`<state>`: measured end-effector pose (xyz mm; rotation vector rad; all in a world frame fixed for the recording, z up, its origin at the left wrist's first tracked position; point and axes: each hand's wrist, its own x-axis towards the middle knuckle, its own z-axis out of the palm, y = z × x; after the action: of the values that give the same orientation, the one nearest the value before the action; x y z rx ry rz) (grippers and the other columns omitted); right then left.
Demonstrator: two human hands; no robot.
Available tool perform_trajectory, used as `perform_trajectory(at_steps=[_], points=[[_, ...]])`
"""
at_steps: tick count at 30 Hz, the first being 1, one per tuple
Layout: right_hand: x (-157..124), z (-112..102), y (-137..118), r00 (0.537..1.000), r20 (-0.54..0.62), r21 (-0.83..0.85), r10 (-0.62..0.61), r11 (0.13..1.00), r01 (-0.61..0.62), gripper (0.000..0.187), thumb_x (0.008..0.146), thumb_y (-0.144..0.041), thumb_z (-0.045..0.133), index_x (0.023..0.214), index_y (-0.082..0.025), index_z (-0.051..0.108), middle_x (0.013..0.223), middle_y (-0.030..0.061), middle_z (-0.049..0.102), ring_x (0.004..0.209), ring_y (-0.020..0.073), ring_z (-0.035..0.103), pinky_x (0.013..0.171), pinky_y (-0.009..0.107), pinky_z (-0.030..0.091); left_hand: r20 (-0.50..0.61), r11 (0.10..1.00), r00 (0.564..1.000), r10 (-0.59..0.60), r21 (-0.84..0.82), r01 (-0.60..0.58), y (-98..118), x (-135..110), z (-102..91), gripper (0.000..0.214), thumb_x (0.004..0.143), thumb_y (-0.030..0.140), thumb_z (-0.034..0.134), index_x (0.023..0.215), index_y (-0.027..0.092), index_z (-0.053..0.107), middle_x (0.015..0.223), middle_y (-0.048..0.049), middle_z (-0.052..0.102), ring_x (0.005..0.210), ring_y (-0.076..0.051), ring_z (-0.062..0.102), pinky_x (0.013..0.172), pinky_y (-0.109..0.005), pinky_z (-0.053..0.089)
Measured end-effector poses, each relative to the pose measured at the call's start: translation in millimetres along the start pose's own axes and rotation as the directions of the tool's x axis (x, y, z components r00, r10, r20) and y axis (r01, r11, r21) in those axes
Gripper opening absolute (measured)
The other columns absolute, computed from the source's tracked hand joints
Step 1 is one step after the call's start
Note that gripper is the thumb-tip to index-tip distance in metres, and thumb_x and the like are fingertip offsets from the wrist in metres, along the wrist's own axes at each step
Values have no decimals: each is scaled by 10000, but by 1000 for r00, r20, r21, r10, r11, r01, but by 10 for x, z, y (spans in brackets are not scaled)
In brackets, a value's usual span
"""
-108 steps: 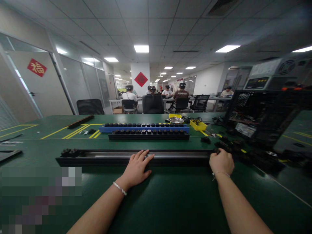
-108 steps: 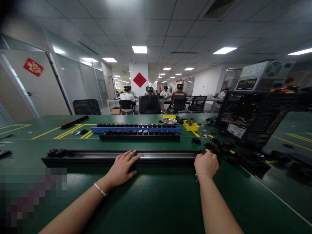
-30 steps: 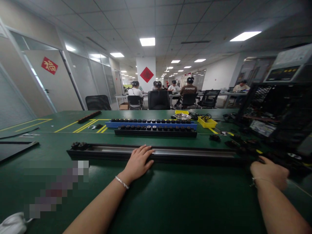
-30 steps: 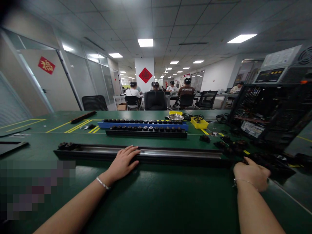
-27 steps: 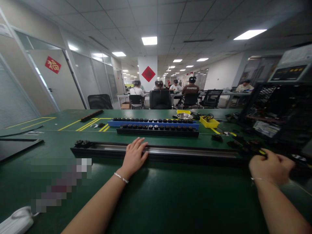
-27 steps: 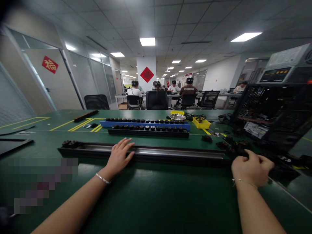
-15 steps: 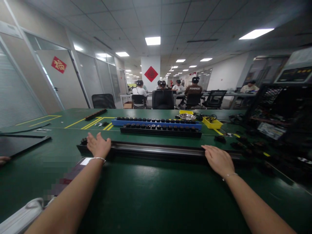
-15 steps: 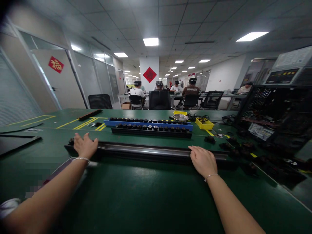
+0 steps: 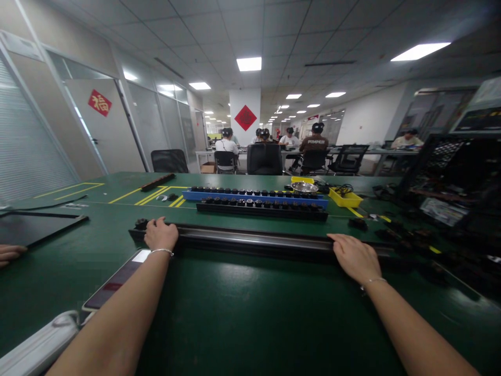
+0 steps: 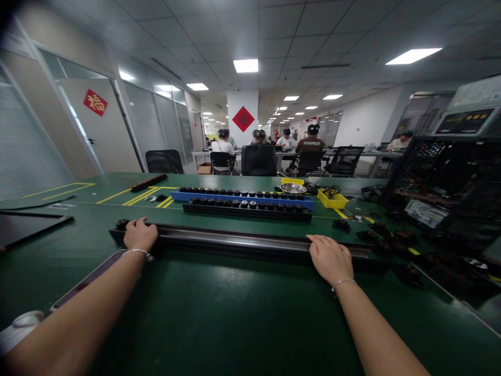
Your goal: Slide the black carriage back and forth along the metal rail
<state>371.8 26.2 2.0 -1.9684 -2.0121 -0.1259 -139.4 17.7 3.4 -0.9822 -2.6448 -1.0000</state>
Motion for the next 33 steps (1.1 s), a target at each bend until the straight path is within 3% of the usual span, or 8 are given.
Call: perform_trajectory(at_steps=[5,11,19,33], points=[[-13,20,-10,999,-18,14,30,999,-30,479,866,-339,209,1205,-284,543,1279,0,535,1206,190,423,965,422,319,17,999,1000,-26,-19,27,9,-5,-59,527,753,265,459,1276,197,450,1281,-155,456,1135,-320,474,930,-452,378],[-33,53,-41,996,-48,7,75,997,-75,473,863,-322,220,1211,-300,540,1305,-23,513,1220,189,402,985,420,304,-35,991,991,-130,-45,128,67,-48,-58,542,739,238,481,1247,53,441,1233,-226,504,1185,-345,430,947,-454,368],[-56,36,-75,994,-67,-11,91,996,-92,480,862,-313,219,1217,-300,542,1293,-25,526,1214,185,404,986,412,306,-6,984,988,-155,-95,153,143,-164,-49,442,736,280,511,1159,151,524,1177,-185,567,1147,-338,476,901,-478,412],[-41,44,-54,994,-51,-3,95,995,-96,495,879,-350,185,1232,-309,528,1304,-34,514,1225,188,392,975,431,319,-20,987,992,-128,-100,125,178,-267,-20,422,740,365,518,1124,189,526,1128,-166,594,1108,-340,506,894,-507,374]])
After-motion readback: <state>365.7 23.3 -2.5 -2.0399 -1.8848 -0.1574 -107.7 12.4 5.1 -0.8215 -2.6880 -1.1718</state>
